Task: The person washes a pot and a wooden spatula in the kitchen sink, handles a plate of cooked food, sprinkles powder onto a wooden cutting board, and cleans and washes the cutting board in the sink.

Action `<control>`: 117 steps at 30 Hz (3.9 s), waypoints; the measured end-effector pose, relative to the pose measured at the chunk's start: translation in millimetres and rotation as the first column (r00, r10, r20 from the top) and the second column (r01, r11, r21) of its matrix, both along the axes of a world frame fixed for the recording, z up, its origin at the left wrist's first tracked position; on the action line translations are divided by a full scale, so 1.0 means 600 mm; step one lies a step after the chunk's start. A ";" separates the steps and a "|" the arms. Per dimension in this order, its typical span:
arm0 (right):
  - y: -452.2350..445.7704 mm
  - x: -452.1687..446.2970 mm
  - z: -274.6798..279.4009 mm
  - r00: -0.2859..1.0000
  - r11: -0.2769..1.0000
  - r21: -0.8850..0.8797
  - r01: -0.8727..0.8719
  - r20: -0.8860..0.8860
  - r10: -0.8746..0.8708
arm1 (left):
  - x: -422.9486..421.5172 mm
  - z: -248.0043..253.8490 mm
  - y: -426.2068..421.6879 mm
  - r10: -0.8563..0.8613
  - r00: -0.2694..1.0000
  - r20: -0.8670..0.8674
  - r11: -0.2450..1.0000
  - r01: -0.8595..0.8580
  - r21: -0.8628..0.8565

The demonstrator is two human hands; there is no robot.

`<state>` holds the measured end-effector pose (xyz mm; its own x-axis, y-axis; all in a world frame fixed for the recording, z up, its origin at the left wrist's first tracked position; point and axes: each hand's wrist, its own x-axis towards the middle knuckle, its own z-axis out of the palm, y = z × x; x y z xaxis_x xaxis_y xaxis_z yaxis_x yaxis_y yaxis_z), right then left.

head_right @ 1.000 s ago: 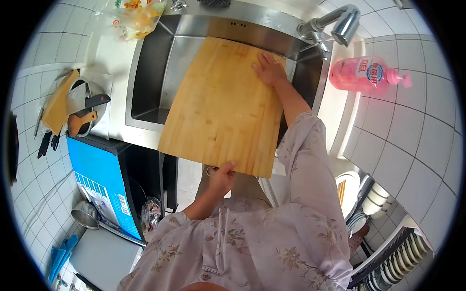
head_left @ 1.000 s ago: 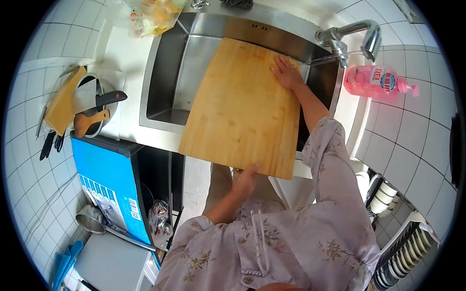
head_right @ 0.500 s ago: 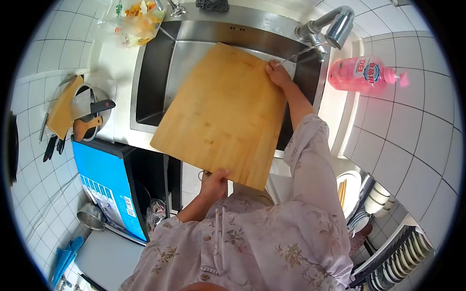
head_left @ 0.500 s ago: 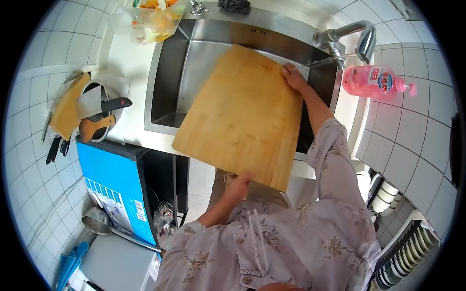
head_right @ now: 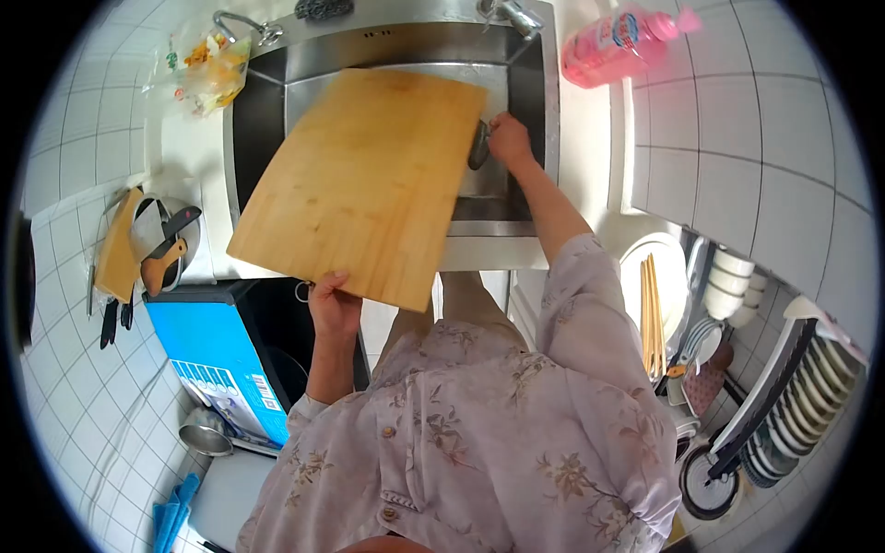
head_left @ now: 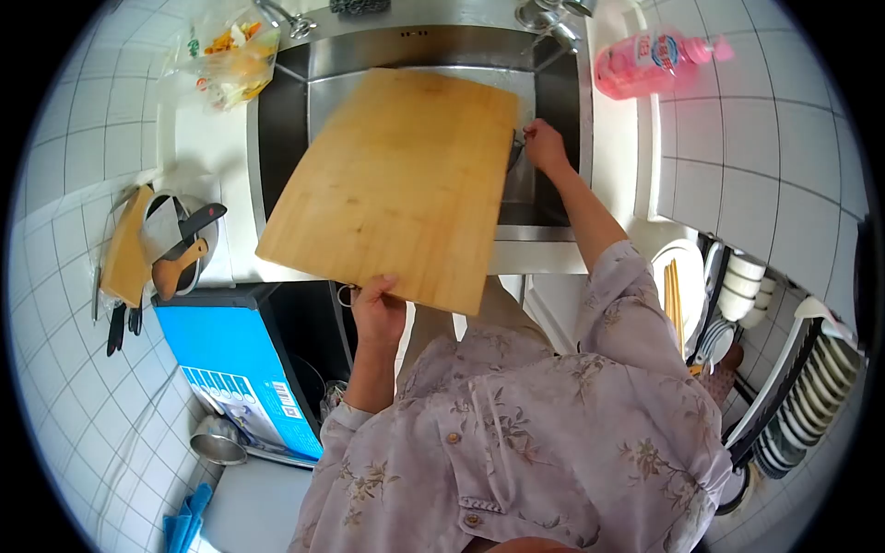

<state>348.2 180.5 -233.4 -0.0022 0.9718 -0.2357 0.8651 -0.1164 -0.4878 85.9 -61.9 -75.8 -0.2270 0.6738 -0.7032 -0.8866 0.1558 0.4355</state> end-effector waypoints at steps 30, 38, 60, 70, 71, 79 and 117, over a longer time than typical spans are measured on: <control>0.130 -0.100 -0.070 0.891 0.890 0.077 -0.448 0.113 0.439 | 0.162 -0.094 -0.024 -0.187 0.982 0.041 0.974 0.190 -0.122; -0.057 -0.096 0.098 0.710 0.715 -0.150 -0.682 0.094 0.698 | 0.175 -0.090 -0.024 -0.221 0.967 0.127 0.967 0.234 -0.098; 0.027 -0.101 0.007 0.745 0.731 0.184 -0.657 0.005 0.668 | 0.179 -0.100 -0.037 -0.487 0.849 -0.206 0.872 0.487 -0.057; 0.127 -0.144 -0.034 0.516 0.511 0.117 -0.852 0.361 0.777 | 0.169 -0.117 -0.035 -0.577 0.816 -0.037 0.812 0.569 -0.132; 0.087 -0.146 0.004 0.510 0.506 0.115 -0.855 0.363 0.779 | 0.171 -0.127 -0.044 -0.668 0.740 -0.084 0.743 0.657 -0.124; 0.183 -0.285 -0.079 0.168 0.090 0.245 -0.965 0.322 0.932 | 0.188 -0.157 -0.058 -0.570 0.707 -0.418 0.803 0.588 -0.100; 0.197 -0.025 0.221 0.124 0.769 -0.561 0.306 -0.778 -0.616 | 0.080 0.108 0.064 -0.105 0.991 -0.083 0.994 0.107 0.017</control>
<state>333.2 298.9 -100.8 0.0742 0.7888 -0.6101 -0.3889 -0.5405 -0.7461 133.8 -23.6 -11.1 -0.2097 0.7118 -0.6703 -0.8268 0.2368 0.5102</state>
